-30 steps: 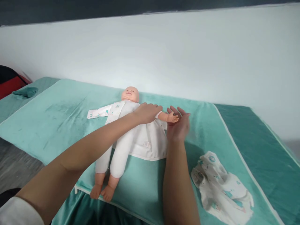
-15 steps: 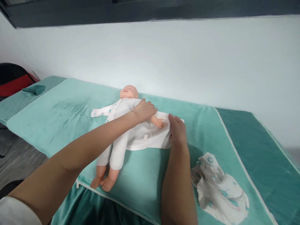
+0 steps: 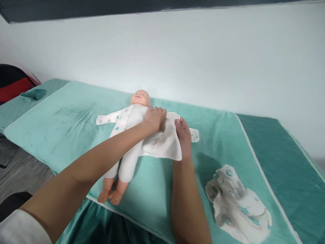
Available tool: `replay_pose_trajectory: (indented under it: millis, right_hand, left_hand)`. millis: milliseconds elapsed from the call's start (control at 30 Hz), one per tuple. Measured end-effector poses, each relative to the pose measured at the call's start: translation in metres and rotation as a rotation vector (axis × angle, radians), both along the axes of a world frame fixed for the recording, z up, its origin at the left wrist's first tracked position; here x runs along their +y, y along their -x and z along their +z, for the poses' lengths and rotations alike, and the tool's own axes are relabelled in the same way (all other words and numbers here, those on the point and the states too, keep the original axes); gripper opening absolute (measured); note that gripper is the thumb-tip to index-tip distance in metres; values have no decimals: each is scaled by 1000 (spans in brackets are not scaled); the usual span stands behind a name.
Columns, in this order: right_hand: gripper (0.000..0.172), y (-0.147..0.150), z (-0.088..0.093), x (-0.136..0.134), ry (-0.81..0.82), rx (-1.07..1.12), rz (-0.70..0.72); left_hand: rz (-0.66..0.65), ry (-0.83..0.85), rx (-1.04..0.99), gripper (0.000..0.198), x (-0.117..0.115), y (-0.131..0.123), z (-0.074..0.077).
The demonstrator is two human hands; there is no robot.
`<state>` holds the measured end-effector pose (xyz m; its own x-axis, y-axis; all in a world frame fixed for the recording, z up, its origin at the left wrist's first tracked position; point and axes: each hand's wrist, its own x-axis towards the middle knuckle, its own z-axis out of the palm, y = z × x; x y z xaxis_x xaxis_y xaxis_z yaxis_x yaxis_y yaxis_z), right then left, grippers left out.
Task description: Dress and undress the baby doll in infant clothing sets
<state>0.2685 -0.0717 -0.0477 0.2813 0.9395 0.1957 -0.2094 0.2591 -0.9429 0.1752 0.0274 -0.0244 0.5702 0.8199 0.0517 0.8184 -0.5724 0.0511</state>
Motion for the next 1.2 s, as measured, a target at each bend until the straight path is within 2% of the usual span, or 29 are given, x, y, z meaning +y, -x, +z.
replay_pose_trajectory:
  millis: [100, 200, 267, 433, 533, 633, 700, 767, 900, 1033, 1100, 1200]
  right_hand:
    - [45, 4, -1, -1, 56, 22, 90]
    - [61, 13, 1, -3, 75, 48, 221]
    - [65, 19, 3, -5, 57, 53, 298]
    - [67, 31, -2, -9, 5, -14, 502]
    - [68, 33, -7, -10, 19, -81, 641]
    - [65, 30, -6, -12, 1, -111, 743]
    - [58, 26, -4, -13, -17, -128, 794]
    - [49, 23, -2, -13, -31, -140, 772]
    - [36, 21, 1, -10, -23, -176, 599]
    - [30, 25, 0, -13, -8, -410, 549]
    - [33, 29, -8, -22, -65, -525, 451]
    - [44, 33, -32, -44, -157, -621, 254]
  left_hand:
    - [-87, 164, -164, 33, 5, 11, 9]
    - [-249, 344, -463, 20, 10, 31, 22]
    - [-290, 336, -599, 15, 14, 48, 28]
    - [-176, 123, -635, 15, 25, 85, 34]
    - [-15, 20, -631, 16, 25, 101, 33]
    - [143, -13, -609, 14, 20, 111, 28]
    - [181, -6, -620, 15, 17, 116, 24]
    - [190, 8, -672, 18, 14, 118, 21]
    - [212, 145, -812, 15, 4, 119, 22]
    - [143, 220, -816, 30, -22, 123, 21]
    - [96, 219, -856, 34, -41, 132, 13]
    - [113, 182, -1019, 29, -71, 157, -14]
